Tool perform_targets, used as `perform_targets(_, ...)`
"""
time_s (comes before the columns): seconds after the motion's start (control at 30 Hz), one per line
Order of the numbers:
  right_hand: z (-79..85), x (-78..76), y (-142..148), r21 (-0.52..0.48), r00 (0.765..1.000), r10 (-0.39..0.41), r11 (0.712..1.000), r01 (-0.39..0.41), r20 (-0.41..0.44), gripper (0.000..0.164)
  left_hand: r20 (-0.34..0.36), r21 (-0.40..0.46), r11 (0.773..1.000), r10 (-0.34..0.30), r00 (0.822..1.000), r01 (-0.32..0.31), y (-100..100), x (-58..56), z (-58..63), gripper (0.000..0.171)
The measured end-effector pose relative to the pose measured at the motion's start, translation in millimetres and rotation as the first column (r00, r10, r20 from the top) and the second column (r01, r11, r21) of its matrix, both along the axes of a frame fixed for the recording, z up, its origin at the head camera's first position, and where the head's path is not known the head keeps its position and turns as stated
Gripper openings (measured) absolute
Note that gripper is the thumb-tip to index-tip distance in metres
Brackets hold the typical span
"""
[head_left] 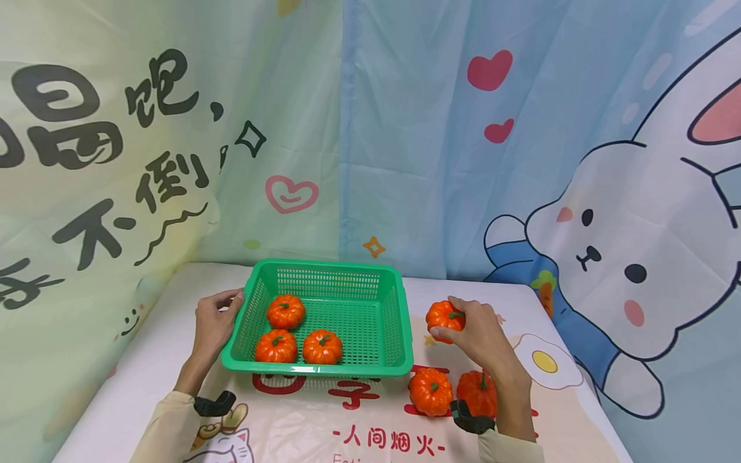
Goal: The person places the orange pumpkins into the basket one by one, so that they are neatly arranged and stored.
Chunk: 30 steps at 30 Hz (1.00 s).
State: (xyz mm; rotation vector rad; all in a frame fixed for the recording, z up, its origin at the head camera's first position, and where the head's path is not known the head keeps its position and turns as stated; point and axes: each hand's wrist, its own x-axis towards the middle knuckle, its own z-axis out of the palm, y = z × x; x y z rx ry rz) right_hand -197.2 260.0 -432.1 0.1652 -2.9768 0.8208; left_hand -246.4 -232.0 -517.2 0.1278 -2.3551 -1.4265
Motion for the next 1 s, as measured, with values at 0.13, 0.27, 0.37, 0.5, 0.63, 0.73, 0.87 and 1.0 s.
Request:
perform_targets(0.13, 0.2, 0.1, -2.0, -0.002, 1.000, 0.012, 1.000, -0.012, -0.002, 0.077, -0.003, -0.007, 1.000, 0.000, 1.000, 0.000, 0.8, 0.3, -0.7, 0.030)
perform_targets(0.27, 1.4, -1.1, -4.1, -0.016, 1.000, 0.020, 1.000, -0.020, 0.003, 0.077, -0.002, -0.011, 1.000, 0.003, 1.000, -0.003, 1.0, -0.3, -0.3, 0.030)
perform_targets(0.37, 3.0, -2.7, -6.7, -0.028, 1.000, 0.027, 0.999, -0.027, 0.011, 0.077, 0.001, -0.011, 1.000, 0.005, 1.000, -0.005, 0.7, -0.9, 0.0, 0.030)
perform_targets(0.5, 5.0, -4.4, -12.4, -0.042, 0.999, 0.047, 0.998, -0.047, 0.009, 0.077, 0.005, -0.008, 1.000, 0.008, 1.000, -0.008, 0.1, -0.9, -0.2, 0.030)
perform_targets(0.63, 7.6, -5.8, -19.7, -0.060, 0.998, 0.070, 0.996, -0.070, 0.004, 0.077, 0.004, -0.003, 1.000, 0.008, 1.000, -0.008, 0.2, -1.2, -0.7, 0.030)
perform_targets(0.73, 9.8, -6.0, -24.7, -0.070, 0.997, 0.079, 0.994, -0.079, 0.005, 0.077, 0.001, -0.006, 1.000, 0.006, 1.000, -0.006, 0.6, -1.8, -1.1, 0.030)
perform_targets(0.87, 12.1, -6.1, -29.6, -0.073, 0.997, 0.081, 0.994, -0.081, -0.002, 0.077, 0.001, -0.011, 1.000, 0.006, 1.000, -0.006, 0.6, -2.6, -1.4, 0.030)
perform_targets(1.0, 12.1, -6.6, -33.3, -0.081, 0.996, 0.092, 0.992, -0.093, -0.015, 0.078, 0.000, -0.001, 1.000, 0.005, 1.000, -0.005, -0.2, -2.1, -0.9, 0.030)
